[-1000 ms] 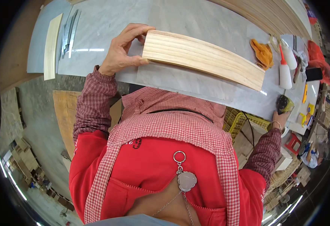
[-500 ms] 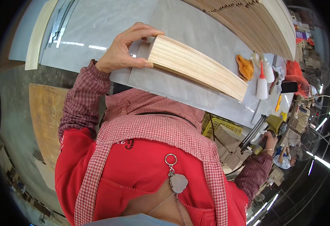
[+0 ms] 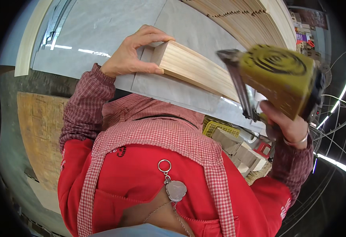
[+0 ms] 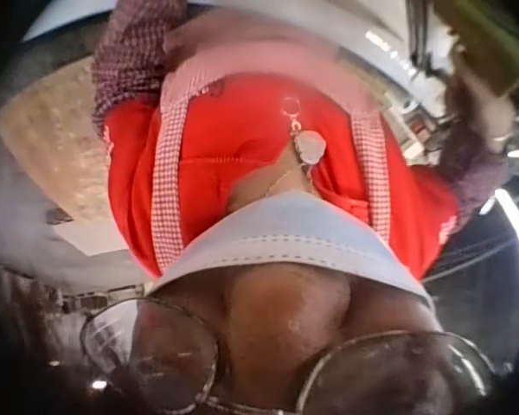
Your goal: Assembling wooden frames by applying glue to slats and securing them with a pneumatic nail gun.
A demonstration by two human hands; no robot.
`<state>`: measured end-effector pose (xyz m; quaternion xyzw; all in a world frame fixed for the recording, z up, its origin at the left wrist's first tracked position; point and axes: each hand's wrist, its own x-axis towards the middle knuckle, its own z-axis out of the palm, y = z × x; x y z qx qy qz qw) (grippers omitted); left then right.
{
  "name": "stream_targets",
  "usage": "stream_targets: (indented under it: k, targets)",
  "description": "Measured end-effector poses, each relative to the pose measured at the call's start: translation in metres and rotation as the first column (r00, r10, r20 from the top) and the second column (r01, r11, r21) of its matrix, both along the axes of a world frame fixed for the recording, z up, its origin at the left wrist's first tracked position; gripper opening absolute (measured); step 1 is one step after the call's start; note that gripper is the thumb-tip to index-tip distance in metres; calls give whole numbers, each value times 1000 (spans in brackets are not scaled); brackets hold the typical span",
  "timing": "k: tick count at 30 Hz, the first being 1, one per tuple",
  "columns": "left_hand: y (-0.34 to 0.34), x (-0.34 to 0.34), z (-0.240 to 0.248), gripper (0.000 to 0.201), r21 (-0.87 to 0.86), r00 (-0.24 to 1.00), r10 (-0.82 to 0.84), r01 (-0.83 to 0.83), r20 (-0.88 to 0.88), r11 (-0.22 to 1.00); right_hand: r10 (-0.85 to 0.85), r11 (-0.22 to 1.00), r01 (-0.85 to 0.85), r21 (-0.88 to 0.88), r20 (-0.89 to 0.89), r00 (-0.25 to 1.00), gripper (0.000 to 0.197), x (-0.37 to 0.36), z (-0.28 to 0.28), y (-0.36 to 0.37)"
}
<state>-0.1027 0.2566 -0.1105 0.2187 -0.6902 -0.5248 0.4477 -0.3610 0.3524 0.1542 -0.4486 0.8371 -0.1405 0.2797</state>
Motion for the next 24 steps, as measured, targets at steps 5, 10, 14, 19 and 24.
stream_targets:
  k: [5, 10, 14, 19, 24]
  targets:
    - [-3, -2, 2, 66, 34, 999, -39, 40, -36, 999, 70, 933, -94, 347, 82, 994, 15, 34, -3, -37]
    - [-3, -5, -1, 66, 48, 997, -53, 56, -61, 997, 652, 729, -625, 279, -2, 759, 12, 26, -18, -57]
    - [-3, -6, 1, 66, 43, 997, -51, 54, -57, 998, 897, 441, -877, 191, -72, 435, 12, 24, -24, -61]
    - [-1, -6, 3, 66, 39, 998, -44, 45, -44, 998, 789, 593, -773, 225, 28, 613, 14, 40, -21, -65]
    - [-2, -6, 1, 67, 48, 997, -56, 58, -50, 997, 591, 722, -566, 398, 69, 803, 14, 48, -20, -65]
